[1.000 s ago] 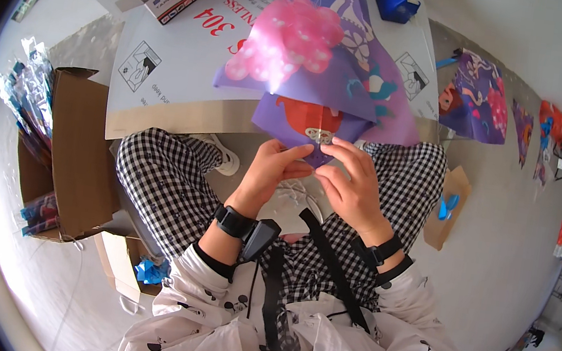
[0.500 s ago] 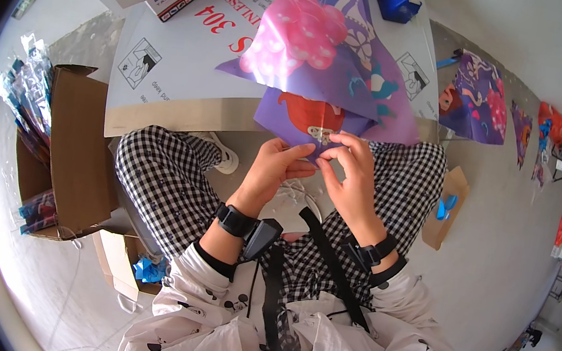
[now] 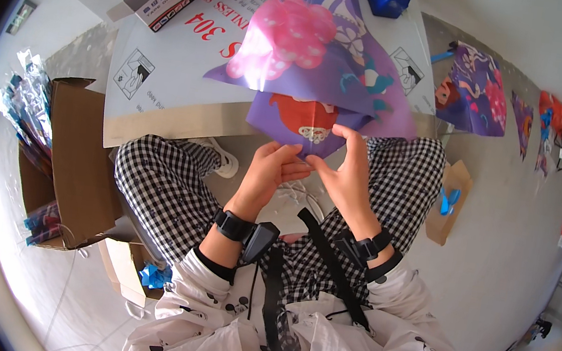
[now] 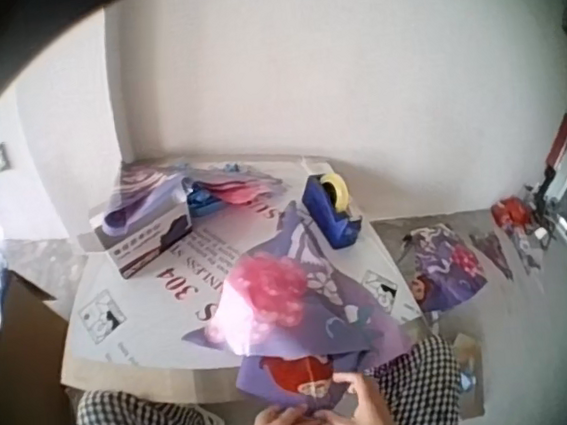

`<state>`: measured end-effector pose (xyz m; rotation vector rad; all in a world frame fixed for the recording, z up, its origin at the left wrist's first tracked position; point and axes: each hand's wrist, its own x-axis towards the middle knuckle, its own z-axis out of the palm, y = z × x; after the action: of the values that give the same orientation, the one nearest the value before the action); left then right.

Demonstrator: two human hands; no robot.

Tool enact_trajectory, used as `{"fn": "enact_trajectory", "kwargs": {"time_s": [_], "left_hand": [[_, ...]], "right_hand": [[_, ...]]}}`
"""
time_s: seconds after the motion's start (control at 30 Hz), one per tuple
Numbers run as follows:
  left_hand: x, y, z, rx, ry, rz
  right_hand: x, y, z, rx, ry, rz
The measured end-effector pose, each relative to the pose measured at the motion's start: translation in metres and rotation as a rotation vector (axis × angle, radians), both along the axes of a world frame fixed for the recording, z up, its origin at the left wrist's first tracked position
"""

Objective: Assembling a colorful kite by attaching sticks, strings, and tape.

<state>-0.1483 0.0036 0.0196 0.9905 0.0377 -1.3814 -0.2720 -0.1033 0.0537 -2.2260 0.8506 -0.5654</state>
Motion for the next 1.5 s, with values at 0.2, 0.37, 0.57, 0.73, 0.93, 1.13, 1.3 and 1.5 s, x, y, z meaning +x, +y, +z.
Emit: {"fn": "enact_trajectory", "kwargs": {"time_s": [0.2, 0.37, 0.57, 0.73, 0.93, 1.13, 1.3, 1.5], "left_hand": [[-0.002, -0.002, 0.004, -0.026, -0.088, -0.057], [-0.006, -0.010, -0.001, 0.035, -0.162, -0.076], [-0.012, -0.006, -0.015, 0.126, -0.213, 0.006], [-0.013, -0.003, -0.015, 0.259, -0.151, -0.148], [-0.016, -0.007, -0.011, 0.264, -0.229, -0.178], [-0.015, -0.007, -0.016, 0.312, -0.314, -0.225], [-0.015, -0.004, -0.018, 0.299, -0.297, -0.229], [-0.013, -0.008, -0.014, 0.296, -0.280, -0.222]], "right_hand": [[0.007, -0.009, -0.005, 0.203, -0.034, -0.131], [0.009, -0.033, 0.009, 0.143, -0.178, -0.179], [0.039, -0.136, 0.022, 0.150, -0.305, -0.262], [0.104, -0.265, 0.018, -0.002, -0.228, -0.274], [0.147, -0.376, 0.022, 0.119, 0.061, -0.293], [0.163, -0.375, 0.026, 0.593, -0.105, -0.412], [0.161, -0.370, 0.027, 0.825, -0.271, -0.468], [0.141, -0.350, 0.001, 0.823, -0.650, -0.456]]}}
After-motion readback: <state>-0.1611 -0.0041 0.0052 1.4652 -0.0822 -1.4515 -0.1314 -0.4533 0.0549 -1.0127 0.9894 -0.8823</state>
